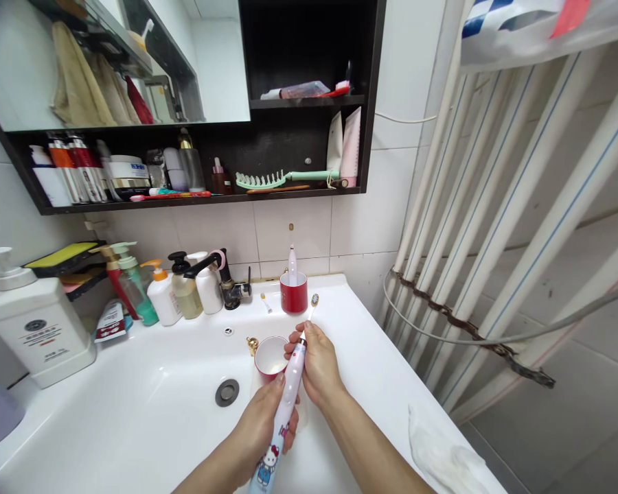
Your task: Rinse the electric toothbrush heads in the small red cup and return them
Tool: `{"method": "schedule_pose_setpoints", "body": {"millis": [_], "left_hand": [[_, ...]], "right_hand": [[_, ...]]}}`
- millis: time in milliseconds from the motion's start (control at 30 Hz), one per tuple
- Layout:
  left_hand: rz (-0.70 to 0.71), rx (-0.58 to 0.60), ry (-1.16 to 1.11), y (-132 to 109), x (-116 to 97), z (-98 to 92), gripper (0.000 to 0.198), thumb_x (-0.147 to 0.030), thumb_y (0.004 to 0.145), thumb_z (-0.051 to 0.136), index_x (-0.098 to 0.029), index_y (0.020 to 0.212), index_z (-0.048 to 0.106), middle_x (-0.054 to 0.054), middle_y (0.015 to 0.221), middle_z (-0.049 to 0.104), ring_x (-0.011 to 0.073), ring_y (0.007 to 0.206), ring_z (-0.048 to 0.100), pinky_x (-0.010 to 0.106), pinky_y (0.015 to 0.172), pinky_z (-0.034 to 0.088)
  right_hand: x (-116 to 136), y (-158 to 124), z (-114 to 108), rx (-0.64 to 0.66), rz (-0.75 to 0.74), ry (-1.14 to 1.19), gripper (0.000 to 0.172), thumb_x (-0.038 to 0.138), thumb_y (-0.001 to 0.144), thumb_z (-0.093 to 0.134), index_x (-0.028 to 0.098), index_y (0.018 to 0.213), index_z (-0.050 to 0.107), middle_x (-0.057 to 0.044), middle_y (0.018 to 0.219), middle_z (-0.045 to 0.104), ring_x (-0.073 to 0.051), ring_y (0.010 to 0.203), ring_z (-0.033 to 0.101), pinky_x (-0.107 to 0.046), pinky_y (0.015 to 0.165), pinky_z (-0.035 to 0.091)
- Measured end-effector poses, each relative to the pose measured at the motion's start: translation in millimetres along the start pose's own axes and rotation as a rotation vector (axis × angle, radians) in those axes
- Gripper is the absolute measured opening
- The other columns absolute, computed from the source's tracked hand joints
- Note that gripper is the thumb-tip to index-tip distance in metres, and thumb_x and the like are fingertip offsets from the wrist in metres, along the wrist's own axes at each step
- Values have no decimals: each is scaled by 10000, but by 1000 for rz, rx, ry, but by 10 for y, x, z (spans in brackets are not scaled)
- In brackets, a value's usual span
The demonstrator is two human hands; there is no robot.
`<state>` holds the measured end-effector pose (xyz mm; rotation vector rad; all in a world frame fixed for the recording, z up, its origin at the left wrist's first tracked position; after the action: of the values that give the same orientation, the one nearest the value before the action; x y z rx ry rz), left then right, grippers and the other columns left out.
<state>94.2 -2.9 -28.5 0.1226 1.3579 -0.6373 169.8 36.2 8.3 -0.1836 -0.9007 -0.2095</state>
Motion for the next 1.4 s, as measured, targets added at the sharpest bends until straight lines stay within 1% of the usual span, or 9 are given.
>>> {"method": "schedule_pose_setpoints", "body": {"millis": [133,300,600,733,867,1133,1233,1333,1400], "left_hand": [[-81,55,-87,-14,43,42,443,-576,606,273,-152,634,399,-44,406,417,52,300,353,193,353,240],[41,-15,61,-6,-31,-24,431,-569,601,297,-152,634,402,-41,412,434,58,301,366,193,346,249],[-81,26,-68,-4,18,-33,481,-611,578,262,-153,627,400,-44,408,419,52,295,355,190,346,231],[-53,-106,-225,43,-107,-199,436,-578,594,300,-154,606,400,-57,408,392,38,304,338,180,359,204],[-11,-183,-322,62,-189,-308,440,-585,589,300,-155,587,391,-52,395,396,38,305,323,181,362,189],[22,-273,-470,108,-259,-529,405,-559,605,325,-161,625,399,-45,407,425,46,318,347,183,368,222],[16,-318,-490,128,-254,-585,408,-561,598,333,-159,614,399,-45,406,425,43,313,348,178,363,215],[56,-335,-483,159,-259,-597,416,-562,601,321,-154,606,402,-43,399,420,50,318,367,179,362,219],[57,-331,-472,187,-247,-588,429,-567,607,294,-152,603,403,-39,397,421,60,322,383,185,363,230]], "right_hand": [[5,1,-5,-5,3,1,160,346,631,464,188,623,441,50,480,463,-68,403,439,-213,420,362],[15,-20,-2,-11,-1,-5,148,335,633,465,189,618,443,46,490,469,-72,420,451,-218,434,373],[128,138,-184,-42,-30,-44,151,330,599,512,179,607,505,25,552,500,-64,461,457,-209,459,392],[192,200,-165,-2,-87,-254,179,321,575,534,162,657,534,56,460,408,-39,392,377,-175,379,341],[191,359,53,11,-174,-645,151,304,601,491,170,672,489,56,474,416,-52,393,410,-191,373,358],[-296,1052,482,5,-133,-1148,124,236,614,499,149,531,466,20,423,456,-101,398,473,-231,384,377],[-448,1300,541,5,-103,-1338,155,257,687,438,122,705,513,-24,651,539,-101,574,510,-254,527,414],[-547,1477,598,19,-92,-1508,234,262,730,374,145,916,455,-46,925,487,-117,768,484,-306,655,401],[-587,1550,634,32,-96,-1602,253,261,729,376,156,951,436,-53,972,463,-133,811,471,-325,679,392]]}}
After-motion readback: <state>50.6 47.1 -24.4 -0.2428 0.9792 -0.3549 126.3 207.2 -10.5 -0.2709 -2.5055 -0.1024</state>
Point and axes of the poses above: each hand's wrist, its own y-axis towards the middle knuckle, its own z-axis out of the palm, x = y × z, the point moved 7 cm from there along y, towards the middle knuckle
